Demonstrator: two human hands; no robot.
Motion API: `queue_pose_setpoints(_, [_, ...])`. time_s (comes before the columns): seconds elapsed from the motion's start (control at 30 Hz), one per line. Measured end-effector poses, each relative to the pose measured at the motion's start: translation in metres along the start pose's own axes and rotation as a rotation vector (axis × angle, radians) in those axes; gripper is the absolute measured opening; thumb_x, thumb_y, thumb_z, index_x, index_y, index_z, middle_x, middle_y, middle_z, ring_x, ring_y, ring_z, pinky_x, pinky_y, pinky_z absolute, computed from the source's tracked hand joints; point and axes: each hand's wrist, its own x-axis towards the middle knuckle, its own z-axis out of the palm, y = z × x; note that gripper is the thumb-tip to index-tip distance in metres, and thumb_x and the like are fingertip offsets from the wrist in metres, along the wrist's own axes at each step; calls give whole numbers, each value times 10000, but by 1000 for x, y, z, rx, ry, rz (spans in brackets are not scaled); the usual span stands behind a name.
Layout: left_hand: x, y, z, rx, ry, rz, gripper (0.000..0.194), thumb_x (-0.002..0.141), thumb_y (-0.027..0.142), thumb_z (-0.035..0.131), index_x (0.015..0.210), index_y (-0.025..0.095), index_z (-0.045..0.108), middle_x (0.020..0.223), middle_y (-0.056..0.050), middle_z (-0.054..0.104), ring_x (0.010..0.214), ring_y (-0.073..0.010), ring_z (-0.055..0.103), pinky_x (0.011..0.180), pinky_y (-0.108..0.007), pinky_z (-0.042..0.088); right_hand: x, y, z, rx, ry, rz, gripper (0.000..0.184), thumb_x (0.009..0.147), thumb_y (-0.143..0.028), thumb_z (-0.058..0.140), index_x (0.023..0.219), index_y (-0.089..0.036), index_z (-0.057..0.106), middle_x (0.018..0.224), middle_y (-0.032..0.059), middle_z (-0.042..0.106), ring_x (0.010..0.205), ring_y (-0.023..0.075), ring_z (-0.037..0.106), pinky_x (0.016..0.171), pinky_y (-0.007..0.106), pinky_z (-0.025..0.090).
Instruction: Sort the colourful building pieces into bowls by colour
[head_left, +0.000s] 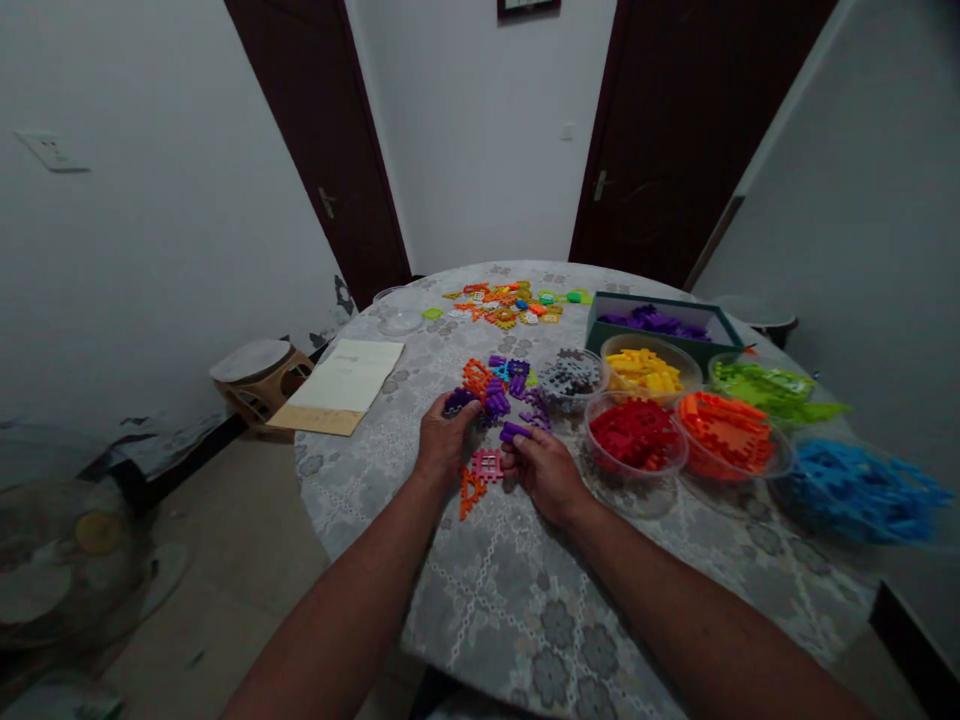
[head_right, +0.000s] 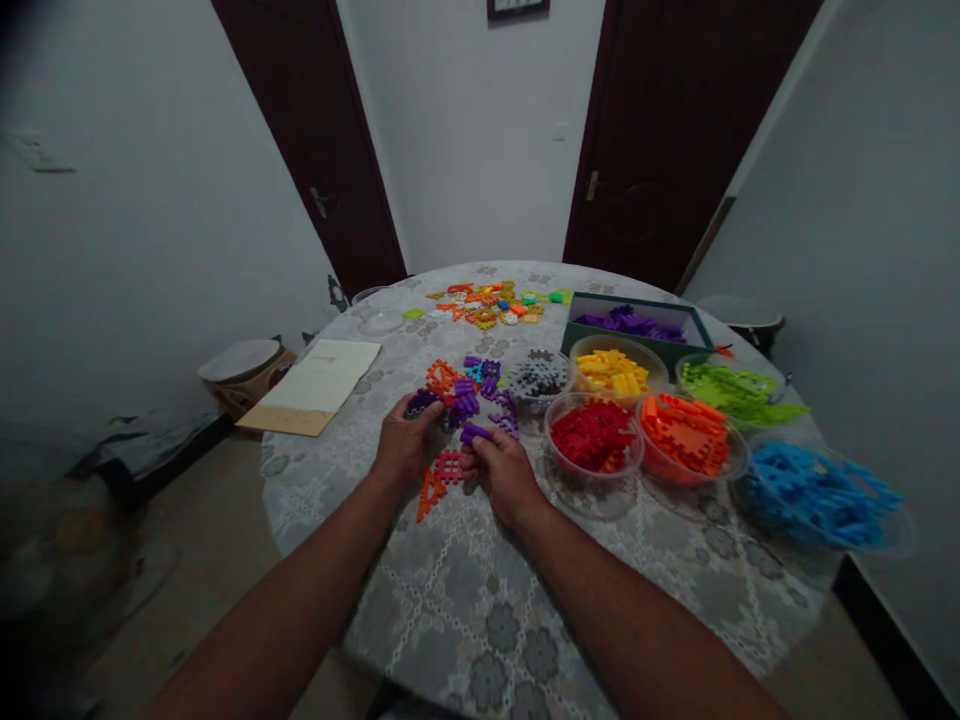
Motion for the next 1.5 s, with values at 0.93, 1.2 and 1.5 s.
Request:
queue_pose_setpoints(0.93, [10,1,-1,29,-285,-88,515,693,517,896,1061,181,766,786,-26,728,543,-124,564,455,-223,435,77,-263,-93,-1229,678,-633,478,915,-298,622,1370,-160,678,1006,115,782,716,206,699,723,361,571])
queue_pose_setpoints(1.2, [9,0,-1,34,-411,-52,430,704,449,899,1026,187,787,818,-41,753,654,-169,650,596,-275,519,38,-159,-19,-1089,61,-479,400,859,-336,787,1250,-254,766,1205,106,772,652,180,687,699,361,562])
queue_pose_setpoints(1.5, [11,4,-7,60,-508,-84,439,716,442,915,1066,203,800,919,-71,798,758,-215,724,703,-324,588,15,-109,27,-1386,75,-460,163,1012,-220,599,1099,-200,735,964,48,773,878,193,680,814,290,477])
